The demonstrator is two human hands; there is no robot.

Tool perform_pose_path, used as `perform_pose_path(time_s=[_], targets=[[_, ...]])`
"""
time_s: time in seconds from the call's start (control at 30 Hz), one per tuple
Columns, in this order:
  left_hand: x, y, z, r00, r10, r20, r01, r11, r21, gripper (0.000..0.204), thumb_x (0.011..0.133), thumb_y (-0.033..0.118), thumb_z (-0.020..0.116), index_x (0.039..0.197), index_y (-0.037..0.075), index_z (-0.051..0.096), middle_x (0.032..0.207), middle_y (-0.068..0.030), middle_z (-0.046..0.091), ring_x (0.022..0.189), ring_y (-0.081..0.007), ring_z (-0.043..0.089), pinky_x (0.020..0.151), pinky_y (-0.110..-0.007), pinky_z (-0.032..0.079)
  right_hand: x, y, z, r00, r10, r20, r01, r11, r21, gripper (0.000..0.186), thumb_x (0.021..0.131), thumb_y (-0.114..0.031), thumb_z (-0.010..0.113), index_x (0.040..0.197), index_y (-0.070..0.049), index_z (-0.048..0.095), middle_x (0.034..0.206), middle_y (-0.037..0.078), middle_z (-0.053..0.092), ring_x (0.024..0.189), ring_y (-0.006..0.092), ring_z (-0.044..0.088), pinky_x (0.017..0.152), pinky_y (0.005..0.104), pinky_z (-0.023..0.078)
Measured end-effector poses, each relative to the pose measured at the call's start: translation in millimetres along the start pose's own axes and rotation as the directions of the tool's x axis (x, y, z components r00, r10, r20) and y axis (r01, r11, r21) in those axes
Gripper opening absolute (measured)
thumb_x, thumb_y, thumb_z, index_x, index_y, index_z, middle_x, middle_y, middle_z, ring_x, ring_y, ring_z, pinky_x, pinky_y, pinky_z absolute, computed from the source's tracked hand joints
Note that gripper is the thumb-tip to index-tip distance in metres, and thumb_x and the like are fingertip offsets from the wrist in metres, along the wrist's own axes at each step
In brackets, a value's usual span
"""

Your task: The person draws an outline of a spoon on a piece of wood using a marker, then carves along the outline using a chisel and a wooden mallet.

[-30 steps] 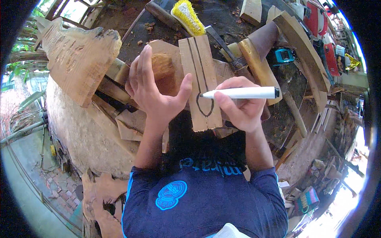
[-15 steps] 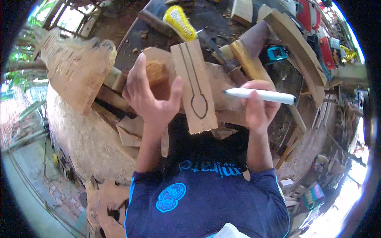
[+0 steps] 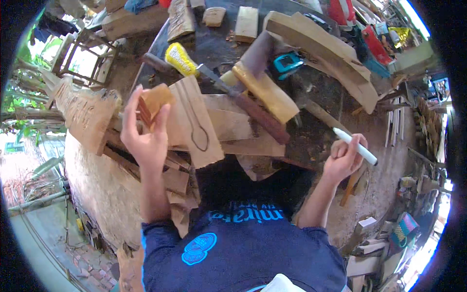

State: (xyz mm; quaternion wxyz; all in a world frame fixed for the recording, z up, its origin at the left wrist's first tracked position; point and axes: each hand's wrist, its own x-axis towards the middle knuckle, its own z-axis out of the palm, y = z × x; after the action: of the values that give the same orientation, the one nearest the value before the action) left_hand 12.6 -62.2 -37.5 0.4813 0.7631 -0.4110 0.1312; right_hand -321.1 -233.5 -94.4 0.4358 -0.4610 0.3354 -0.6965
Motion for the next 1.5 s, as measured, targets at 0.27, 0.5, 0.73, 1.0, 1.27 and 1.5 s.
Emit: perform_pose_path(time_s=[0.27, 0.5, 0.73, 1.0, 1.27, 1.5], targets=[[49, 81, 63, 0.83, 0.252, 0.497, -0.2, 0.967, -0.156, 0.066, 0.071, 0.012, 0.085, 0.131, 0.007, 0.059, 0.108, -0.0148, 0.069, 0.096, -0.024, 0.067, 0.085, -0.035, 0.051, 3, 0, -15, 0.994, 0.042, 0.096, -0.043, 0.999, -0.001, 0.044, 0.104, -0.038, 0.046, 0.094, 0.001, 0.062, 0.07, 0.006, 0.058, 0.054, 0.0127, 0.052, 0.049, 0.0251, 0.039], [128, 45, 147, 0.772, 0.268, 0.576, -0.4, 0.91, 0.113, 0.057, 0.075, 0.012, 0.078, 0.128, 0.004, 0.059, 0.105, -0.0201, 0.069, 0.099, -0.0325, 0.068, 0.087, -0.04, 0.052, 38, 2, -42, 0.949, 0.032, 0.315, 0.01, 0.991, -0.131, 0.06, 0.105, -0.046, 0.035, 0.114, 0.006, 0.065, 0.093, 0.014, 0.071, 0.088, 0.0188, 0.066, 0.074, 0.0295, 0.046], [150, -18, 159, 0.778, 0.078, 0.623, -0.287, 0.926, 0.243, 0.047, 0.081, 0.019, 0.072, 0.125, 0.005, 0.061, 0.11, -0.0185, 0.07, 0.102, -0.0328, 0.068, 0.09, -0.041, 0.052, 53, 18, -32, 0.952, 0.195, 0.237, -0.161, 0.974, -0.157, 0.021, 0.099, -0.02, 0.057, 0.104, 0.0, 0.061, 0.09, 0.009, 0.069, 0.086, 0.0134, 0.065, 0.077, 0.0246, 0.048], [48, 69, 49, 0.88, 0.041, 0.474, -0.006, 0.997, -0.075, 0.033, 0.084, 0.016, 0.073, 0.113, 0.001, 0.066, 0.095, -0.0115, 0.072, 0.089, -0.0186, 0.069, 0.083, -0.032, 0.053, 80, 18, -35, 0.863, 0.057, 0.501, 0.268, 0.79, -0.552, 0.019, 0.088, -0.008, 0.071, 0.106, -0.005, 0.068, 0.095, 0.005, 0.068, 0.087, 0.0121, 0.061, 0.078, 0.0265, 0.047], [-65, 127, -37, 0.505, 0.842, 0.191, 0.454, -0.071, -0.888, 0.033, 0.088, 0.028, 0.072, 0.102, -0.002, 0.071, 0.103, -0.0162, 0.068, 0.091, -0.033, 0.065, 0.078, -0.045, 0.048, 93, 22, -14, 0.768, 0.118, 0.63, 0.211, 0.881, -0.422, 0.026, 0.092, -0.018, 0.067, 0.115, -0.005, 0.067, 0.102, 0.007, 0.07, 0.083, 0.0113, 0.058, 0.075, 0.0299, 0.046], [-59, 131, -48, 0.436, 0.896, 0.087, 0.514, -0.168, -0.841, 0.028, 0.092, 0.027, 0.068, 0.105, 0.003, 0.071, 0.116, -0.0142, 0.064, 0.11, -0.0366, 0.06, 0.094, -0.053, 0.043, 79, 24, 37, 0.746, -0.034, 0.665, 0.261, 0.934, -0.244, 0.037, 0.101, -0.032, 0.055, 0.123, -0.004, 0.064, 0.097, 0.005, 0.071, 0.077, 0.0052, 0.053, 0.069, 0.0202, 0.04]])
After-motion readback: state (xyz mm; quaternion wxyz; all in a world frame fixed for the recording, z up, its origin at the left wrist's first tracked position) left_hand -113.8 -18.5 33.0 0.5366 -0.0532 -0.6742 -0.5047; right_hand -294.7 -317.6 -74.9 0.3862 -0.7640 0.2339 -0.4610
